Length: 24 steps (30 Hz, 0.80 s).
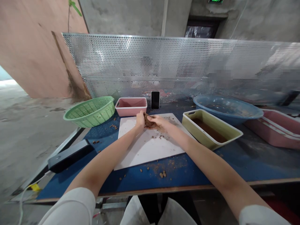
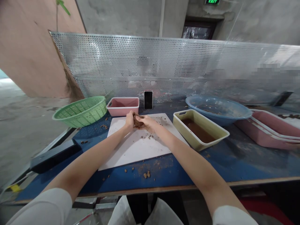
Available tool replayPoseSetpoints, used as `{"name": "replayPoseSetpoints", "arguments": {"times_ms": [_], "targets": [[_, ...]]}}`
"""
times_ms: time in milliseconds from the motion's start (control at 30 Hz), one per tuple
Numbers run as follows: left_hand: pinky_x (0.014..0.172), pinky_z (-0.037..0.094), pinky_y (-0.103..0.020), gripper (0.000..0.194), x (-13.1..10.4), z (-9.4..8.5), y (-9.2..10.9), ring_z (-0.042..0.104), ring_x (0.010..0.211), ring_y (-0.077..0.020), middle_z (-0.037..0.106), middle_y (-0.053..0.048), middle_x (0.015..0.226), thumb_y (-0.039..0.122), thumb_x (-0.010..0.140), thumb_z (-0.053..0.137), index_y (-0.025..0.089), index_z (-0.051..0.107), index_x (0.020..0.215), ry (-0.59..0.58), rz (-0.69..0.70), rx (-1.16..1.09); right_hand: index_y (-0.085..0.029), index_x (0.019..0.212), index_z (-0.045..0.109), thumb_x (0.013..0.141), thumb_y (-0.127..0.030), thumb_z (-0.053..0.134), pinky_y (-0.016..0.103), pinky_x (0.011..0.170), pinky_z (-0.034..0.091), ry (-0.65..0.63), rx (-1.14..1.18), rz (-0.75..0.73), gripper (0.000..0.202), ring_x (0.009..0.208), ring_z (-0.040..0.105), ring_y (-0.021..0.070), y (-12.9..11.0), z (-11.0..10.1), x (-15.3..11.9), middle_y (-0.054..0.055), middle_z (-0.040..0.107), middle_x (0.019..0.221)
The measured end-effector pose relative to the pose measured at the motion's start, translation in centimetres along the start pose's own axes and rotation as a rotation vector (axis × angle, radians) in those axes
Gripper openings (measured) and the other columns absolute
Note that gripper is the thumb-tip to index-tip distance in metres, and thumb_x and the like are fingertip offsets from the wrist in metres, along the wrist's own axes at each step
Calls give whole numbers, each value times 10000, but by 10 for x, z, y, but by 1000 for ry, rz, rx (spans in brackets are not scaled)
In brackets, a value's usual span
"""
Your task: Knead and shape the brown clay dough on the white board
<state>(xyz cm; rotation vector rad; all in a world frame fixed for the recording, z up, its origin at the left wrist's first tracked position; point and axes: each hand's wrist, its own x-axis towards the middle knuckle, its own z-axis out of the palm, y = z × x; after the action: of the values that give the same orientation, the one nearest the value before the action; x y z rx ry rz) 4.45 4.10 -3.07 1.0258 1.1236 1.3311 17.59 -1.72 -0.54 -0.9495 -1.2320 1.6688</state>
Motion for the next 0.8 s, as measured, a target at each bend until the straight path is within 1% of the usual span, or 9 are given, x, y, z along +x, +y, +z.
{"name": "replayPoseSetpoints", "arguments": {"times_ms": [100,233,367,467,567,667,733,800], "targets": [[542,366,-280,356,2,1,-2,446,536,-146,520,-4,541,372,903,492,210,514,586,90,102,69,-240,998,701,967,-315,712,459,807,655,27,22,-30,83,888,730,259,4,3,2,81,760,906],[583,379,-286,384,-2,3,-2,464,562,-155,531,-18,547,286,909,465,208,518,537,103,195,124,-256,1042,674,943,-324,713,455,799,646,77,-2,-68,126,882,723,253,12,7,7,73,757,925],[587,367,-287,395,-6,4,-1,446,585,-159,519,-17,559,254,923,460,212,499,532,134,229,147,-276,1027,585,962,-351,660,437,794,631,181,-35,-100,125,836,720,218,22,9,15,50,746,962],[576,346,-282,390,-6,4,-2,417,587,-154,475,-3,558,243,926,469,217,464,537,162,240,152,-280,996,515,990,-355,626,419,783,627,214,-58,-115,134,830,720,205,26,10,18,43,737,983],[555,320,-278,390,-3,3,-4,387,574,-148,410,13,545,248,929,479,226,410,547,162,192,139,-276,997,514,1009,-344,613,414,774,631,195,-34,-102,121,832,713,207,25,8,17,46,735,974],[549,318,-277,389,0,3,-4,387,564,-149,387,23,534,285,948,488,235,386,576,137,102,91,-255,1037,570,1021,-345,605,415,784,635,147,23,-46,98,852,711,219,18,4,13,65,750,971],[555,319,-282,392,2,2,-4,383,566,-149,383,25,535,298,957,498,236,386,586,132,96,82,-233,1072,617,1054,-420,561,427,809,634,84,74,1,197,888,720,235,12,2,10,95,763,995],[564,307,-290,397,3,2,-3,361,573,-146,363,26,539,282,954,498,234,384,577,139,149,111,-214,1116,654,1094,-537,457,457,846,630,33,122,53,379,947,731,263,8,0,8,132,773,1033]]}}
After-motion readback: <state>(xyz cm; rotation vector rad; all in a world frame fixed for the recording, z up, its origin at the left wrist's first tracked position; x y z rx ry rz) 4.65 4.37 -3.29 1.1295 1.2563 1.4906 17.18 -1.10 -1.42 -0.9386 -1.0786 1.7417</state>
